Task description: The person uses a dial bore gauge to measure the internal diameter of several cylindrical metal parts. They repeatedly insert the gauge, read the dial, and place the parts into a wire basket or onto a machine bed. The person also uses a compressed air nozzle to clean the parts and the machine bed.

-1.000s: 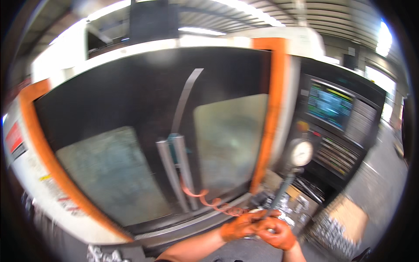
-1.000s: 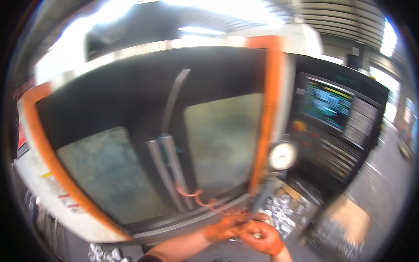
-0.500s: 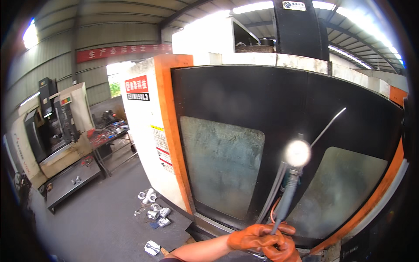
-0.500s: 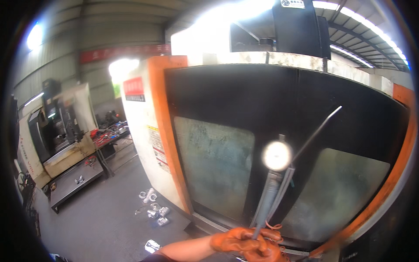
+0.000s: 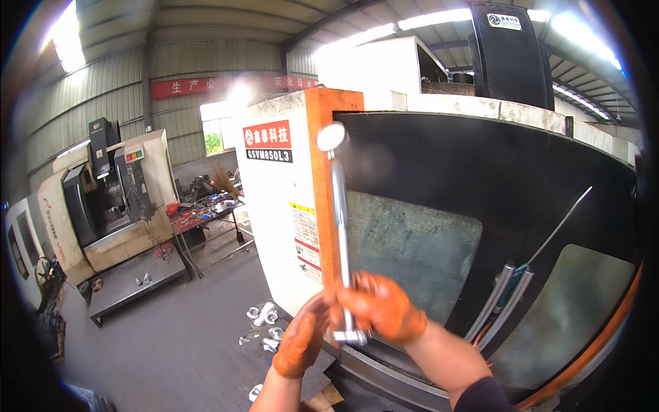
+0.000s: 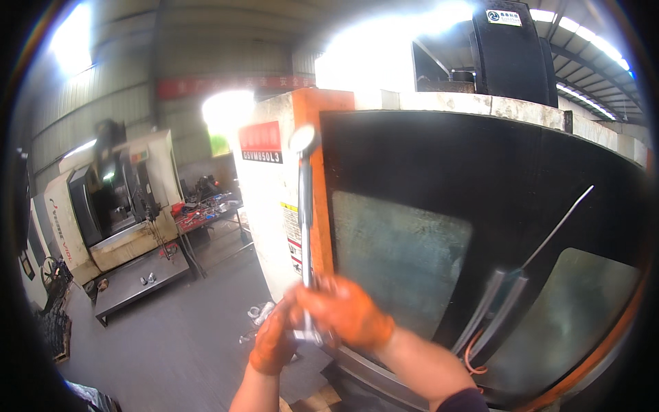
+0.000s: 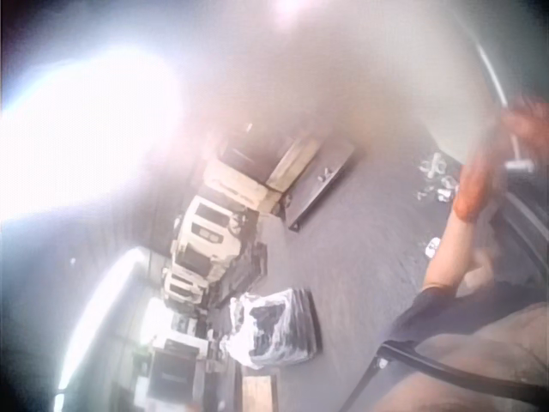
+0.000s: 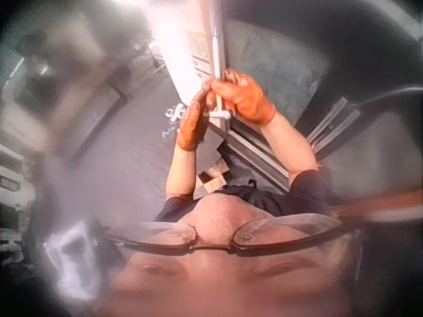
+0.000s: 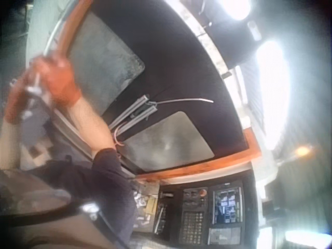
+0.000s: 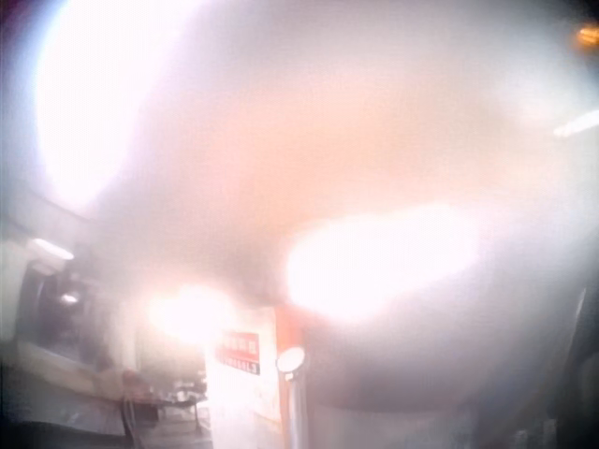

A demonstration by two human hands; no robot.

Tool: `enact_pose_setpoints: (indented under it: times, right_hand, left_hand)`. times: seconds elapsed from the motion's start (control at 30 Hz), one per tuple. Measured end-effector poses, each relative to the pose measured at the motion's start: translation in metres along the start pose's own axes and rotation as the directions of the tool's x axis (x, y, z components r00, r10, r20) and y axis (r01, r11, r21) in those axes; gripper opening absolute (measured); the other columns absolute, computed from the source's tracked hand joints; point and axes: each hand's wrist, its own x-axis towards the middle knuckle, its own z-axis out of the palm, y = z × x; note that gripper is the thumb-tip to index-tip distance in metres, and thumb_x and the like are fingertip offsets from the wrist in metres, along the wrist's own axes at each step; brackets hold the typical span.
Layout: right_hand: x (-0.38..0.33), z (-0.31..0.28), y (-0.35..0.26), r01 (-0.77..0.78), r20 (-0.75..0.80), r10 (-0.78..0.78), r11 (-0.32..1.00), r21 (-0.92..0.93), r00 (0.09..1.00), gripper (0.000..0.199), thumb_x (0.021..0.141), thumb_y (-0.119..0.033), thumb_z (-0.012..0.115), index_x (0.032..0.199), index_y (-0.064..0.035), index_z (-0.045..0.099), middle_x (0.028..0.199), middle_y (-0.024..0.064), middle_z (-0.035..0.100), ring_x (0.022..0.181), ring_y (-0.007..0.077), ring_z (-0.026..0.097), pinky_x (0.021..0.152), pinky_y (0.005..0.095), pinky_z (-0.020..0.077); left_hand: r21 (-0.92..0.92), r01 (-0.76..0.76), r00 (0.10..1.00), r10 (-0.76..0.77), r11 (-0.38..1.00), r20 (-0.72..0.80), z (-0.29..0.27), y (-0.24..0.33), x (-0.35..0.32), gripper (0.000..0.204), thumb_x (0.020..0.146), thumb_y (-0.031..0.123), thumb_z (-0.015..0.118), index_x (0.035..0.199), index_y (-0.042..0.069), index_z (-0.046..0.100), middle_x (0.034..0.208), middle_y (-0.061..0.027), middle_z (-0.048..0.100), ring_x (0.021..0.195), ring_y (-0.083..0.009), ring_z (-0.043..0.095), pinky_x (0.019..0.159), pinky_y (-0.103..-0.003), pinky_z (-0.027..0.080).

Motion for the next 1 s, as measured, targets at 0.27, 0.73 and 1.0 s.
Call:
enact_pose_setpoints:
  times: [0.27,0.73,1.0]
  right_hand:
    - [0.284,-0.006,-0.105,0.484,-0.067,-0.505,0.851,-0.202,0.86,0.021,0.096,-0.024,0.062,0.102,-0.0066,0.07,0.073,-0.0005,0.063,0.054,0.0057,0.047,0.05,0.02,0.0412]
    - [0.485,-0.021,-0.192,0.352,-0.568,-0.151,0.898,0.263,0.809,0.024,0.092,-0.028,0.059,0.073,-0.0142,0.053,0.059,0.0006,0.051,0.041,0.0148,0.046,0.041,0.0325,0.0432]
    - [0.482,-0.064,-0.182,0.406,-0.594,-0.169,0.866,0.291,0.787,0.038,0.097,-0.043,0.058,0.078,-0.0111,0.059,0.063,0.0043,0.06,0.046,0.0198,0.055,0.043,0.0315,0.0465]
  left_hand:
    - [0.645,0.298,0.922,-0.036,0.704,-0.386,-0.192,-0.079,-0.176,0.038,0.105,0.025,0.051,0.133,0.0,0.06,0.124,-0.0183,0.067,0.116,-0.0271,0.063,0.097,-0.037,0.051]
    - [0.384,0.847,0.519,-0.417,0.368,-0.746,-0.279,-0.128,-0.204,0.039,0.103,0.029,0.053,0.13,0.001,0.06,0.127,-0.0195,0.064,0.116,-0.0299,0.062,0.101,-0.038,0.048]
    - [0.431,0.86,0.509,-0.511,0.273,-0.693,-0.305,-0.153,-0.188,0.037,0.102,0.028,0.056,0.127,0.0,0.061,0.122,-0.0196,0.066,0.113,-0.0297,0.063,0.1,-0.038,0.049]
